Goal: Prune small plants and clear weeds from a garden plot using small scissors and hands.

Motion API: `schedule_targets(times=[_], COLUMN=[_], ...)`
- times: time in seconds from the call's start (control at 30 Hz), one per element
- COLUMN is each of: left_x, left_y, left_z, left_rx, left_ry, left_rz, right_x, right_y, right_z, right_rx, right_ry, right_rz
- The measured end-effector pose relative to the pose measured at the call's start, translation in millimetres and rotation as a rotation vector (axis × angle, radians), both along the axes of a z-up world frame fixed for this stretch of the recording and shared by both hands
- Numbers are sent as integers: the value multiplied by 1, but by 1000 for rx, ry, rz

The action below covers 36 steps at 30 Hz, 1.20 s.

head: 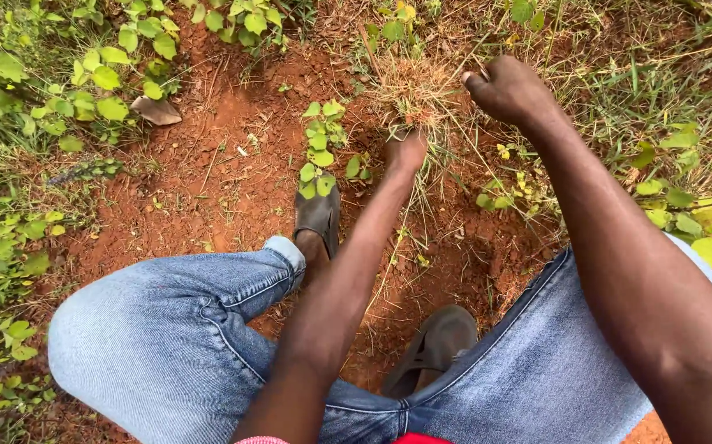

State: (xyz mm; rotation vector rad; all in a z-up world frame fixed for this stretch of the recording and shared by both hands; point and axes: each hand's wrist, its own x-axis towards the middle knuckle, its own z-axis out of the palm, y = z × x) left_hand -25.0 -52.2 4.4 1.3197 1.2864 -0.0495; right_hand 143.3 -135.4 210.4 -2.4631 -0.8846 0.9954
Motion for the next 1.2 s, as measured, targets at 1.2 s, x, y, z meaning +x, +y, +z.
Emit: schedule_targets(times=[1.2], left_x=[7], left_y=[1], left_z=[-39], left_rx=[-74], left_ry=[-242], left_rz=[169], right_x=[-18], right_y=[25], right_z=[40], right_rx=[266], right_ry=[206], right_rz=[-343])
